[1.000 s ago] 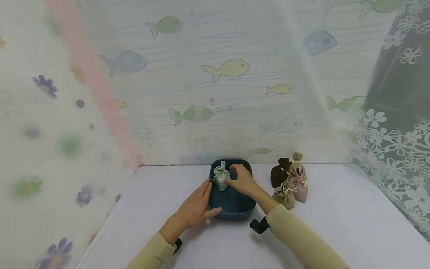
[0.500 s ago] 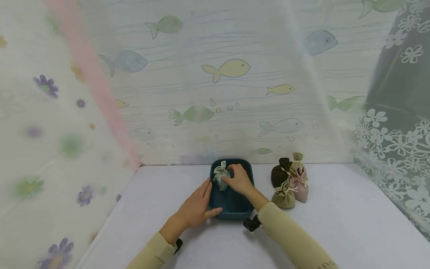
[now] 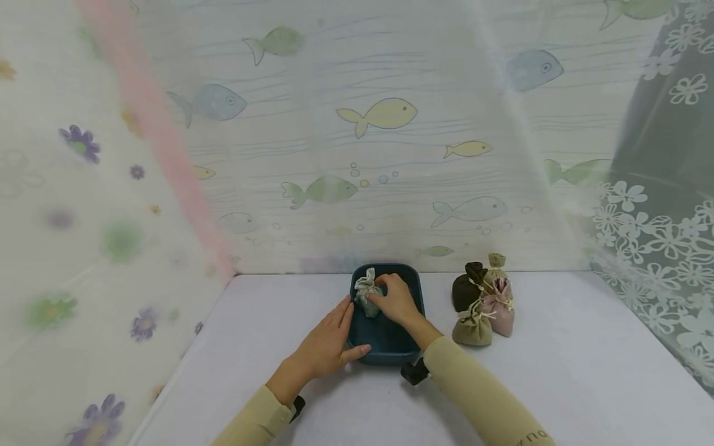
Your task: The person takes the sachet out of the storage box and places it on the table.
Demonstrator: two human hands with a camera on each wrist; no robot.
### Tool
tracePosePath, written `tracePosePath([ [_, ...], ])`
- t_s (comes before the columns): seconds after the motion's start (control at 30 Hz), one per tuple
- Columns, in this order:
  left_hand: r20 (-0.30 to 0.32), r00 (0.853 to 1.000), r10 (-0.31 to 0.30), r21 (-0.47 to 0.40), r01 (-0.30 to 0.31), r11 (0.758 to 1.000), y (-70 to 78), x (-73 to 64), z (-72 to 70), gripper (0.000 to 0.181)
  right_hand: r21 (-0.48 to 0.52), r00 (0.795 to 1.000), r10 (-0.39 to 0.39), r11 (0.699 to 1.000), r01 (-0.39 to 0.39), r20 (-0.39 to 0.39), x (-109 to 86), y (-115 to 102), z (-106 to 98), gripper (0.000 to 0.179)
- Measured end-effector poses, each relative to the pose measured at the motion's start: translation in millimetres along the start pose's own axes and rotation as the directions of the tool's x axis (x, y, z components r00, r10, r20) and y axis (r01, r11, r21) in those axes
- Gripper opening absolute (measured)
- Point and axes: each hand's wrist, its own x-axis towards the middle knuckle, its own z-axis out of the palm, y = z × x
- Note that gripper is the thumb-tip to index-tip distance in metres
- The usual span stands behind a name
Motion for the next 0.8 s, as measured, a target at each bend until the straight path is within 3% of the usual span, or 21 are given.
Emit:
tracePosePath([
  [0.43, -0.003, 1.000, 0.013, 0.026, -0.013, 1.000, 1.0, 1.5, 2.2, 0.100, -0.067, 1.000, 0.008, 0.998, -0.008, -0.002, 3.1, -0.3, 2.2, 0.024],
  [0.8, 0.013, 1.000, 0.000, 0.021, 0.000, 1.000, 0.7, -0.6, -0.1, 0.100, -0.030, 0.997, -0.083, 0.996, 0.083, 0.002, 2.5, -10.6, -6.8, 0.019],
])
